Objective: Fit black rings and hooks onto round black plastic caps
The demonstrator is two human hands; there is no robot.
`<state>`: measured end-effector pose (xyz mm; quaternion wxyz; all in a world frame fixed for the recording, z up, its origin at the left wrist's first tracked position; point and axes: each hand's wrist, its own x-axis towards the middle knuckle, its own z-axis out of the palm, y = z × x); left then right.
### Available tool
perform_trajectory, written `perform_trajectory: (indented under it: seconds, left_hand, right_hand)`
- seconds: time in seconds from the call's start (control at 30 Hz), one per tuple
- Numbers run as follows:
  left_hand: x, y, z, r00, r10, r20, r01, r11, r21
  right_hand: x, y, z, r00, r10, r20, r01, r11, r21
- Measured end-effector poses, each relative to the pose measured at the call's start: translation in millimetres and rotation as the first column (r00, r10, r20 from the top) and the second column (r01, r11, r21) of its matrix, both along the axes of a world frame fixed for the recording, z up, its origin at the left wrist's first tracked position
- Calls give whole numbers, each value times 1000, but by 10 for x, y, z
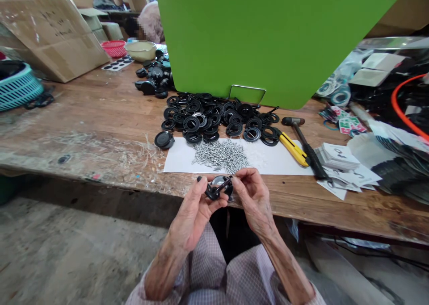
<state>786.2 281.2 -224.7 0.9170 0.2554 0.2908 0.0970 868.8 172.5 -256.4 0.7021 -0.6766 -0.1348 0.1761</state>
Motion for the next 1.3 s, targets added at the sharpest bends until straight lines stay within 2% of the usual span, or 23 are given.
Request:
perform_trajectory:
  seconds: [0.1,0.3,0.37,0.43,0.47,0.5,0.53,0.57,0.6,0.63,0.67,0.7,0.73,0.9,1.03,1.13,1.17,1.2,1.23,1.3]
  left_hand:
    - [-17,-5,-6,1000,-10,5,10,998,60]
    - [-66,-4,-67,995,-102,21,98,982,160]
    - [-90,27,-78,983,-185,-2,182,962,204]
    - [-108,66,-96,970,-225,-90,242,903,355]
    - [-109,81,-115,966,-198,-165,254,836,486]
    - [-103,88,-144,962,-138,-236,261,723,640]
    - [-89,84,-184,958,-57,-283,265,561,784]
    - [-69,71,-234,953,16,-301,274,372,887]
    - [-44,49,-289,951,48,-305,291,190,938]
    - [-18,22,-347,953,41,-300,299,41,953]
    - [8,-6,-401,955,18,-295,296,-65,953]
    - [30,-30,-446,955,-9,-297,294,-126,948]
    - [46,-48,-479,953,-36,-301,292,-158,943]
    - [76,-15,-472,945,-150,-292,261,-197,945]
    - [105,78,-420,919,-278,-278,240,-166,957]
    - [110,141,-375,907,-317,-279,249,-132,959]
    - [106,158,-348,906,-315,-282,262,-103,959]
    - [100,171,-313,905,-313,-287,288,-44,957]
    - [96,181,-274,905,-314,-288,319,52,946]
    - [100,189,-191,905,-334,-263,376,338,863]
  right_hand:
    - [13,-41,-6,993,87,-83,-87,996,4]
    - [79,-183,31,929,299,-218,-299,954,36]
    - [98,-238,31,928,309,-207,-311,950,25]
    - [114,-313,23,951,252,-177,-258,966,-12]
    - [121,-357,19,965,201,-166,-209,977,-35]
    - [129,-403,17,977,138,-162,-148,988,-52]
    - [136,-451,18,983,76,-166,-88,994,-61]
    - [142,-497,22,984,25,-176,-36,998,-58]
    - [148,-541,28,982,-15,-189,6,999,-46]
    - [154,-581,37,978,-42,-204,36,999,-30]
    - [158,-616,46,974,-62,-218,60,998,-15]
    - [162,-647,55,971,-77,-228,78,997,-5]
    - [165,-672,62,968,-93,-235,95,995,-1]
    - [168,-686,67,959,-138,-246,141,990,-5]
    - [161,-607,51,956,-98,-277,104,995,8]
    - [163,-537,41,960,-89,-266,94,996,5]
    - [166,-509,39,963,-77,-260,80,997,2]
    - [170,-479,38,966,-60,-253,63,998,3]
    - [175,-446,38,968,-36,-246,39,999,9]
    - [192,-373,40,973,23,-228,-17,999,29]
